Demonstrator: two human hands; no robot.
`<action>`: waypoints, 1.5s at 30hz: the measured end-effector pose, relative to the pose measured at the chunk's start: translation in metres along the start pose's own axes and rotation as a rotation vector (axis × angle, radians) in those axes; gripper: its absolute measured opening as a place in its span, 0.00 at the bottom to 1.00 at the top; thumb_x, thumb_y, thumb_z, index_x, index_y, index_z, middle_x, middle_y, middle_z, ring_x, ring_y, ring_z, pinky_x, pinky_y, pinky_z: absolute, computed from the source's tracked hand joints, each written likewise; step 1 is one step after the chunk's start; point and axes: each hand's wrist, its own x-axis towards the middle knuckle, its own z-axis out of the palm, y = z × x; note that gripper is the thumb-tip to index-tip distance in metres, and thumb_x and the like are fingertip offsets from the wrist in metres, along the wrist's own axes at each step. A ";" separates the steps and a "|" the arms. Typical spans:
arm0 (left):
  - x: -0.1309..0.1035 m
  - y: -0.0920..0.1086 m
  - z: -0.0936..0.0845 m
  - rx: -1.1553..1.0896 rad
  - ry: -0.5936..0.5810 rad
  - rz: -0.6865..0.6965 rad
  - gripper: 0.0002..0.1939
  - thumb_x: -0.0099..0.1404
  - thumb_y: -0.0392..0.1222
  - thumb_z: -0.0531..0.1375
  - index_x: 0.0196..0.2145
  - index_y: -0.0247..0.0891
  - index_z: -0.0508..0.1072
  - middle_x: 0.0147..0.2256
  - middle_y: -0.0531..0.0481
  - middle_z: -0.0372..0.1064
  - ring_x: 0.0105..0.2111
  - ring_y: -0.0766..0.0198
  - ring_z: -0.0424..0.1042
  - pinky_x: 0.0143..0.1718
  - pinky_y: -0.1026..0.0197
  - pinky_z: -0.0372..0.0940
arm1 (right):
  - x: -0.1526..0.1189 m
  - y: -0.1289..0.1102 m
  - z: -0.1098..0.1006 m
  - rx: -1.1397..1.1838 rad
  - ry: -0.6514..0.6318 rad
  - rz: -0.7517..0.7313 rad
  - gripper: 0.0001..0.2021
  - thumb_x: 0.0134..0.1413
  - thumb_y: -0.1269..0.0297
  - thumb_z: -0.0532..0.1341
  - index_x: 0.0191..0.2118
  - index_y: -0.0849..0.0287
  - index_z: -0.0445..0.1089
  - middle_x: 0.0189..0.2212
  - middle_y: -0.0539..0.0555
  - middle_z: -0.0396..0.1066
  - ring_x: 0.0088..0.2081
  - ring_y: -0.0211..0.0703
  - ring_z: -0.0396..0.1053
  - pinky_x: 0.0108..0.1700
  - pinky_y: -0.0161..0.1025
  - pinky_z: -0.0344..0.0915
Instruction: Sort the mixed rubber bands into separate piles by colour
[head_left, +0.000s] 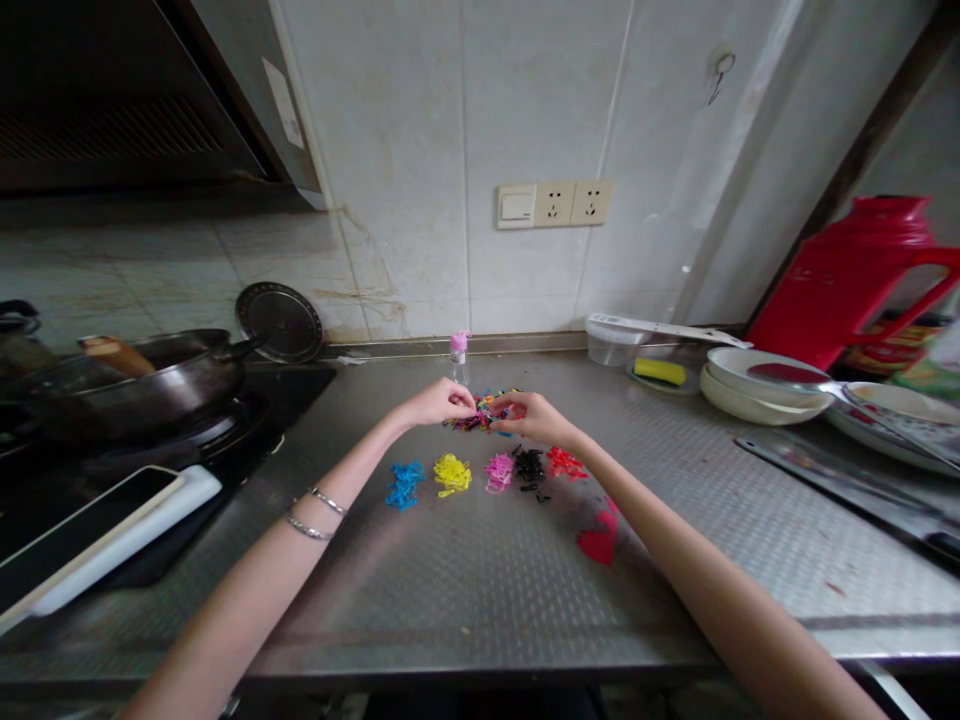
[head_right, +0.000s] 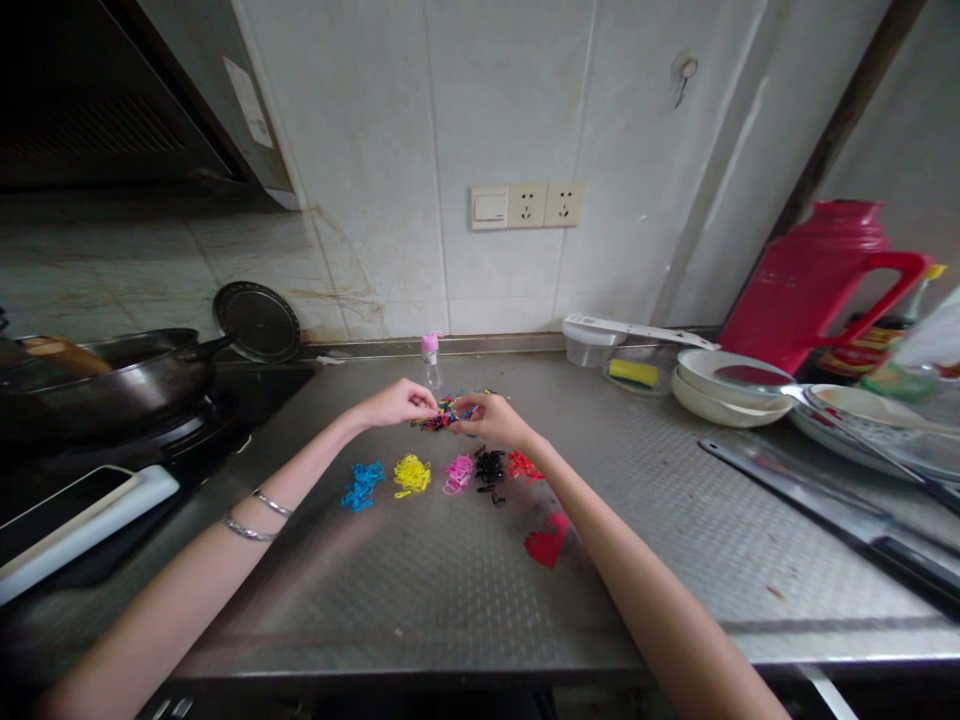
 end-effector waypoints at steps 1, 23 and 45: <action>-0.001 0.005 0.003 0.003 -0.016 0.010 0.10 0.51 0.40 0.58 0.30 0.30 0.74 0.24 0.49 0.69 0.23 0.70 0.62 0.25 0.67 0.55 | 0.000 -0.003 0.004 0.027 -0.027 -0.025 0.19 0.41 0.58 0.60 0.40 0.62 0.69 0.34 0.53 0.70 0.28 0.35 0.64 0.30 0.31 0.60; -0.003 0.006 0.023 0.039 -0.212 0.009 0.10 0.50 0.42 0.59 0.26 0.32 0.74 0.21 0.51 0.67 0.20 0.71 0.60 0.23 0.68 0.53 | -0.007 0.027 -0.053 0.064 -0.141 0.242 0.14 0.43 0.61 0.58 0.36 0.62 0.73 0.27 0.54 0.73 0.25 0.35 0.66 0.22 0.29 0.61; -0.001 -0.012 0.033 0.050 -0.216 -0.040 0.10 0.50 0.41 0.58 0.27 0.31 0.74 0.22 0.50 0.68 0.22 0.70 0.63 0.24 0.68 0.55 | -0.037 0.058 -0.100 0.141 -0.503 0.594 0.19 0.32 0.64 0.64 0.38 0.60 0.71 0.33 0.55 0.72 0.32 0.39 0.69 0.27 0.28 0.64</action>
